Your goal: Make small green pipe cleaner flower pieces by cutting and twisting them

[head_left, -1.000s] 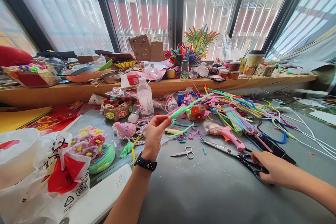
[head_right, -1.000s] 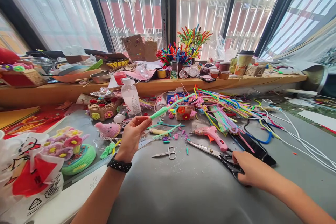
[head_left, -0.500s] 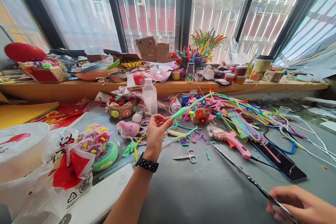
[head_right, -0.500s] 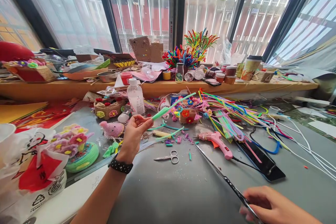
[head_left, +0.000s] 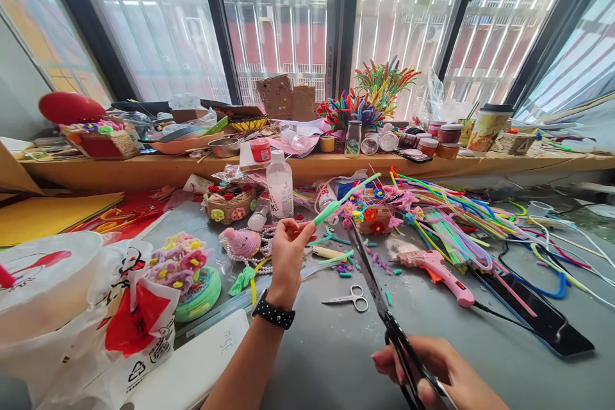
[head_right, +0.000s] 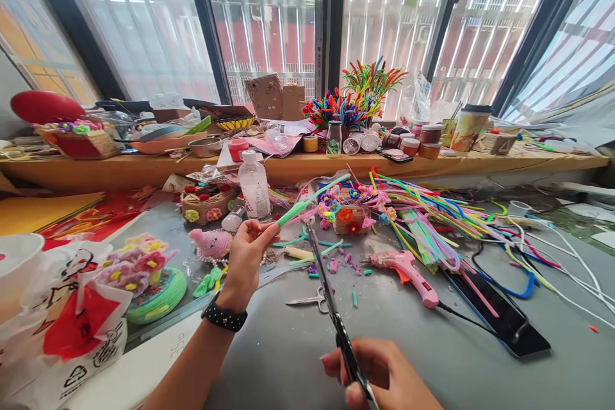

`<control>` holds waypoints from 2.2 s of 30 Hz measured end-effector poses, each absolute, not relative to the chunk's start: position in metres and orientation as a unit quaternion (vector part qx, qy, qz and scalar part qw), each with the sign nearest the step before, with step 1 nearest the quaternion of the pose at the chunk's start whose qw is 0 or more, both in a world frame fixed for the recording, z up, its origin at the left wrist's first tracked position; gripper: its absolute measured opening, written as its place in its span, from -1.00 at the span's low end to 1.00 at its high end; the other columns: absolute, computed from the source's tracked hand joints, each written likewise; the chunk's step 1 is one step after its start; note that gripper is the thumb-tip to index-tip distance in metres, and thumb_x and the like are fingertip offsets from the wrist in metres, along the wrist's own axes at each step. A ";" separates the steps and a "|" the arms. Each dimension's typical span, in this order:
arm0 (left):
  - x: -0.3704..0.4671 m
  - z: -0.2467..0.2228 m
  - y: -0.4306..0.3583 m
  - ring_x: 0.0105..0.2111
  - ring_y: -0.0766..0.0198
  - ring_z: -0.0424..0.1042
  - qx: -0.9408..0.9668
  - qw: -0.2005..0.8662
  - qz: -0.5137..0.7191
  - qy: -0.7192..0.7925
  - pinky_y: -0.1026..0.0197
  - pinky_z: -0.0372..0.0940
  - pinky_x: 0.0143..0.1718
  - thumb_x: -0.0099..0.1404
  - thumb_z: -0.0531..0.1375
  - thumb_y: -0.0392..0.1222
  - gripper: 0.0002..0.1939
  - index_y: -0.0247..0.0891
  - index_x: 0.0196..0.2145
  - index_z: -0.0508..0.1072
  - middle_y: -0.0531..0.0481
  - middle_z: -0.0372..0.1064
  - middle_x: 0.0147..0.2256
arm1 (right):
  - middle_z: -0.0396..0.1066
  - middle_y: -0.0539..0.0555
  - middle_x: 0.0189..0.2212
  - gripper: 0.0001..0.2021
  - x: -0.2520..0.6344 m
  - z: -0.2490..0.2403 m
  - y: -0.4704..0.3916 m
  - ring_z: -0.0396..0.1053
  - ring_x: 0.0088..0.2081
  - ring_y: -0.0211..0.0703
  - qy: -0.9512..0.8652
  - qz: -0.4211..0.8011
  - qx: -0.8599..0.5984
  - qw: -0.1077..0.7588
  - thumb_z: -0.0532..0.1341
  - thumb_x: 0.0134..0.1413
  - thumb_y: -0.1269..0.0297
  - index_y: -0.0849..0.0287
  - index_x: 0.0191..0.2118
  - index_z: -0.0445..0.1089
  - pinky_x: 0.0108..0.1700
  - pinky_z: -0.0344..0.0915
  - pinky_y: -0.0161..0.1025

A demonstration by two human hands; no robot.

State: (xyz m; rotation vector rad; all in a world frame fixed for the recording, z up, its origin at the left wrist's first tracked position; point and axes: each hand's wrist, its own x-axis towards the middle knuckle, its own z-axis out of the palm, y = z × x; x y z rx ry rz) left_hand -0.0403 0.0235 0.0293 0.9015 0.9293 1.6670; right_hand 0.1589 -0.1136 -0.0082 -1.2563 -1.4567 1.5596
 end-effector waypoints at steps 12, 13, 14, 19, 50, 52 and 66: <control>-0.048 0.023 0.030 -0.50 0.44 0.34 0.318 0.388 0.769 0.396 0.33 0.25 -0.40 -0.07 0.23 -0.24 -0.73 -0.23 -0.48 0.15 0.15 0.28 -0.50 | 0.42 0.16 -0.34 -0.45 0.131 -0.004 -0.056 0.33 -0.20 0.05 -0.609 0.576 -0.437 0.325 0.17 -0.36 -0.16 0.21 -0.31 0.42 -0.16 0.22 -0.13; -0.048 0.023 0.031 -0.49 0.43 0.34 0.321 0.386 0.770 0.394 0.33 0.25 -0.39 -0.06 0.23 -0.24 -0.73 -0.23 -0.48 0.15 0.15 0.28 -0.50 | 0.41 0.17 -0.33 -0.45 0.133 -0.005 -0.057 0.33 -0.20 0.05 -0.611 0.572 -0.439 0.326 0.16 -0.35 -0.16 0.22 -0.30 0.42 -0.15 0.22 -0.12; -0.048 0.023 0.031 -0.49 0.43 0.34 0.323 0.384 0.771 0.392 0.33 0.25 -0.39 -0.06 0.23 -0.24 -0.73 -0.24 -0.48 0.15 0.15 0.28 -0.50 | 0.41 0.18 -0.32 -0.44 0.135 -0.006 -0.057 0.33 -0.20 0.05 -0.613 0.568 -0.442 0.327 0.16 -0.34 -0.16 0.22 -0.29 0.41 -0.14 0.21 -0.11; -0.044 0.021 0.029 -0.51 0.44 0.31 0.369 0.404 0.739 0.394 0.34 0.25 -0.42 -0.05 0.23 -0.22 -0.71 -0.25 -0.56 0.10 0.13 0.29 -0.51 | 0.41 0.19 -0.30 -0.42 0.140 -0.009 -0.059 0.33 -0.20 0.05 -0.623 0.558 -0.450 0.313 0.13 -0.31 -0.18 0.23 -0.27 0.40 -0.14 0.21 -0.11; -0.034 0.020 0.025 -0.55 0.38 0.30 0.500 0.513 0.564 0.410 0.33 0.20 -0.52 -0.11 0.25 -0.14 -0.72 -0.27 -0.49 0.22 0.12 0.25 -0.56 | 0.08 -0.12 -0.67 -0.59 0.131 -0.026 -0.055 0.05 -0.68 -0.43 -0.596 0.583 -0.403 0.377 0.18 -0.27 -0.07 0.22 -0.49 0.16 -0.64 0.10 -0.43; -0.032 0.021 0.024 -0.54 0.35 0.31 0.511 0.505 0.557 0.416 0.32 0.20 -0.52 -0.05 0.20 -0.08 -0.75 -0.28 -0.47 0.26 0.10 0.25 -0.55 | 0.07 -0.12 -0.67 -0.60 0.131 -0.026 -0.055 0.05 -0.67 -0.43 -0.600 0.577 -0.401 0.382 0.19 -0.26 -0.06 0.22 -0.49 0.15 -0.65 0.11 -0.42; -0.022 0.012 0.013 -0.66 0.38 0.01 0.649 0.299 0.517 0.472 0.31 -0.08 -0.60 0.22 -0.09 -0.06 -0.71 -0.21 -0.59 0.14 0.14 0.02 -0.67 | 0.05 -0.11 -0.66 -0.57 0.129 -0.027 -0.056 0.07 -0.67 -0.42 -0.605 0.593 -0.372 0.379 0.15 -0.24 -0.11 0.22 -0.48 0.15 -0.62 0.11 -0.41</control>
